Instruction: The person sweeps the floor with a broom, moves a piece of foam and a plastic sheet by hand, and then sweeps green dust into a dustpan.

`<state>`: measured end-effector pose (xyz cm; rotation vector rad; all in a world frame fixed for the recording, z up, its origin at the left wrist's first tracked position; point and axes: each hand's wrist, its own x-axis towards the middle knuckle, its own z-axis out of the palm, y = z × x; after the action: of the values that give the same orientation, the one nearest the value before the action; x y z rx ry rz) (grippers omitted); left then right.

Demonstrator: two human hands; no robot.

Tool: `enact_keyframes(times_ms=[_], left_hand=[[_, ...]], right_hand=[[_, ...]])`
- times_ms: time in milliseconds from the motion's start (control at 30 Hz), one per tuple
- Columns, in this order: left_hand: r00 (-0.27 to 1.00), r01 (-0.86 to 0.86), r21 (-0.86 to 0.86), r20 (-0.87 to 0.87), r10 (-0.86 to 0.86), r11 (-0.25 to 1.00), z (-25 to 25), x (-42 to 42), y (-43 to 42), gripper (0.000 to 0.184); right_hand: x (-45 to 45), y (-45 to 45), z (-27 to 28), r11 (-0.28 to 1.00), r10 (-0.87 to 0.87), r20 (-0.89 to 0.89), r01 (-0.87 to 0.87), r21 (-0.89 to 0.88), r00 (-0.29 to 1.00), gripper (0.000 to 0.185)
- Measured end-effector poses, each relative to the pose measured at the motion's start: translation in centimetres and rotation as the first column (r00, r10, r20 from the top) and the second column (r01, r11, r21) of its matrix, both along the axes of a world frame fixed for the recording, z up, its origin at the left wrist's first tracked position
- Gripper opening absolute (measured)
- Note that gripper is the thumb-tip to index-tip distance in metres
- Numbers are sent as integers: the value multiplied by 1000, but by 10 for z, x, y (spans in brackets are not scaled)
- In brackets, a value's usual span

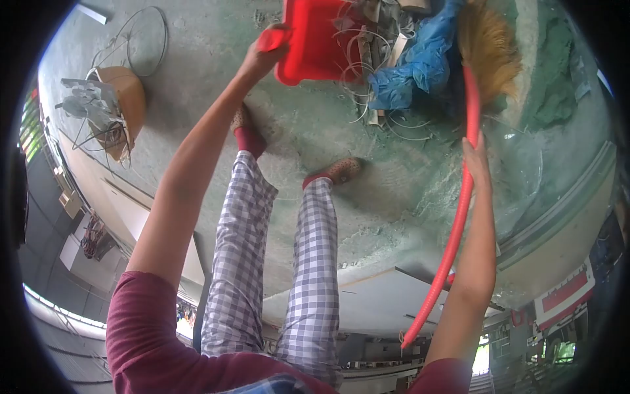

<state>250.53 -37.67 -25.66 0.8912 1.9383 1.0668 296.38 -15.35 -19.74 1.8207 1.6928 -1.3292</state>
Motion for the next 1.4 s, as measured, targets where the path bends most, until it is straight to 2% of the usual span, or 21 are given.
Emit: enact_keyframes(times_ms=[67,100,133,167,200,333,467,567,600,700,767,833,900,967,1033,1100,1167,1233,1300,1333,1400], left_hand=[[984,-165,-111,-81,157,980,6,22,22,30],[985,-162,-108,-83,154,981,6,31,19,30],[984,-161,-63,-87,155,985,7,43,13,31],[983,-159,-18,-91,157,987,7,53,9,32],[983,-178,-80,22,180,981,9,63,12,31],[977,-210,-79,16,212,974,24,95,14,31],[963,-225,-7,153,223,974,15,118,4,32],[942,-245,-27,230,244,969,25,127,-7,33],[942,-246,-24,230,245,969,30,129,-13,33],[934,-245,-32,259,245,969,52,135,-36,34],[898,-350,-30,275,344,936,73,141,-54,31],[880,-370,-45,305,365,928,95,140,-74,32],[860,-389,-59,336,385,919,115,139,-96,32],[876,-386,-64,289,387,920,134,140,-113,32],[870,-405,-49,288,401,913,162,141,-136,33],[828,-471,10,349,438,882,192,144,-156,33],[748,-542,-21,442,494,840,229,139,-166,32],[735,-560,22,474,484,828,249,131,-184,32],[777,-542,100,439,452,834,289,118,-223,32],[748,-586,129,465,473,800,305,119,-242,32],[716,-650,179,470,516,739,347,119,-279,33]], right_hand=[[-14,-9,5,993,-33,-77,23,-119,996,60],[-25,-15,11,979,-56,-110,33,-201,992,61],[-25,-25,7,979,-29,-106,7,-205,994,63],[-32,-32,14,969,-17,-57,2,-246,998,63],[-38,-37,21,962,-34,-73,12,-272,997,62],[-54,-65,36,922,-126,-150,60,-382,981,58],[-57,-88,48,891,-157,-163,69,-449,974,60],[-57,-103,64,868,-150,-210,27,-495,966,62],[-59,-111,72,889,-107,-212,-3,-458,971,63],[-53,-138,95,851,-125,-169,18,-525,978,64],[-45,-162,111,846,-105,-171,-2,-532,980,64],[-36,-185,123,856,-96,-233,-39,-515,968,64],[-38,-202,149,855,-64,-206,-53,-516,977,64],[-42,-212,178,860,-11,-183,-84,-502,983,64],[-51,-226,217,867,-2,-93,-44,-496,996,65],[-60,-238,254,893,86,-87,-116,-436,992,65],[-77,-242,297,915,90,-38,-98,-390,995,63],[-98,-250,341,920,131,39,-107,-378,991,61],[-120,-280,385,926,181,93,-138,-351,979,60],[-128,-298,409,934,190,115,-143,-328,975,60],[-133,-325,455,931,264,59,-238,-279,963,60]])
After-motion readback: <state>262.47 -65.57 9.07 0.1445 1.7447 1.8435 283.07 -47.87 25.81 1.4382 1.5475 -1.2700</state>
